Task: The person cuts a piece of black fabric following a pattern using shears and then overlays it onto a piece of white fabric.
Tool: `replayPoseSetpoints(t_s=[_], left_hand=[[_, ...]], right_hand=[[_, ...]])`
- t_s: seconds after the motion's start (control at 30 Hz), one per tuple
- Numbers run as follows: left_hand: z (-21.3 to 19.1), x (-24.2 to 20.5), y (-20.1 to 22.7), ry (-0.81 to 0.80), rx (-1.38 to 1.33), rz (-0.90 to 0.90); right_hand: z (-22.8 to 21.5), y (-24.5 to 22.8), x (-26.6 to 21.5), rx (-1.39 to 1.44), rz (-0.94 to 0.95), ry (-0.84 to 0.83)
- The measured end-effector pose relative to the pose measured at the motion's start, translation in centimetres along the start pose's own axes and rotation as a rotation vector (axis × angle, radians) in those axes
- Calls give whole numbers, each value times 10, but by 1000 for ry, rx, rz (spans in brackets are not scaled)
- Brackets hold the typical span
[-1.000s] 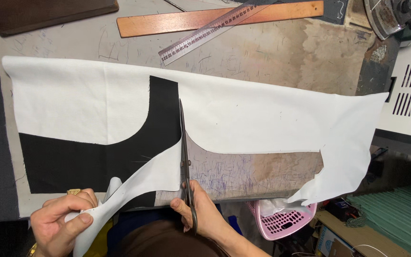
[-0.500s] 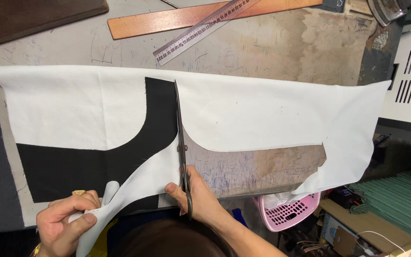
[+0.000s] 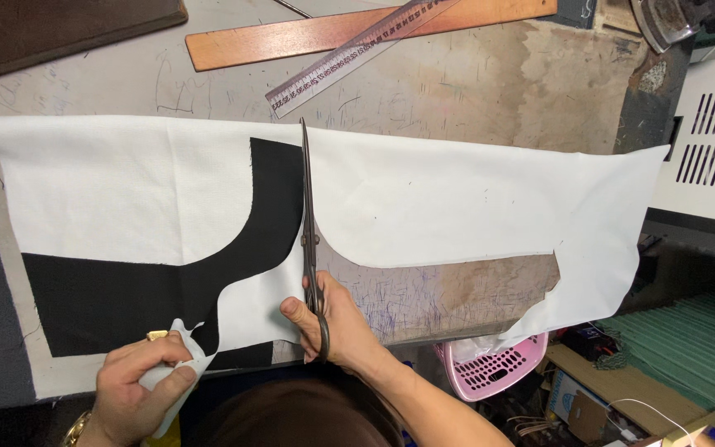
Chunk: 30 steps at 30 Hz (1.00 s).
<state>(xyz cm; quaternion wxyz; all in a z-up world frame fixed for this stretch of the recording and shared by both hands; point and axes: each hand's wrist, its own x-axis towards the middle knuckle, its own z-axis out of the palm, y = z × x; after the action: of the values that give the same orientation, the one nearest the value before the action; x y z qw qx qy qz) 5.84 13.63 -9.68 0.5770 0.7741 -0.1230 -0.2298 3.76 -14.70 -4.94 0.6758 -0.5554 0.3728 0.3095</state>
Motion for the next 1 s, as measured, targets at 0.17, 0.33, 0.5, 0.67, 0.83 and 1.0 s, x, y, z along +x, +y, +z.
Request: replayPoseSetpoints(t_s=[0.17, 0.33, 0.5, 0.67, 0.83, 1.0], left_hand=[[26, 13, 32, 170, 621, 240], [53, 4, 36, 414, 921, 122], [102, 5, 39, 660, 883, -5], [135, 12, 18, 839, 879, -26], [139, 17, 19, 919, 905, 5], [139, 15, 14, 918, 910, 36]], right_hand=[[-69, -1, -6, 130, 65, -70], [-173, -41, -39, -179, -99, -25], [-215, -134, -43, -948, 289, -210], [-243, -186, 6, -1144, 357, -408], [-224, -207, 39, -1303, 370, -477], [-212, -201, 67, -1463, 81, -544]])
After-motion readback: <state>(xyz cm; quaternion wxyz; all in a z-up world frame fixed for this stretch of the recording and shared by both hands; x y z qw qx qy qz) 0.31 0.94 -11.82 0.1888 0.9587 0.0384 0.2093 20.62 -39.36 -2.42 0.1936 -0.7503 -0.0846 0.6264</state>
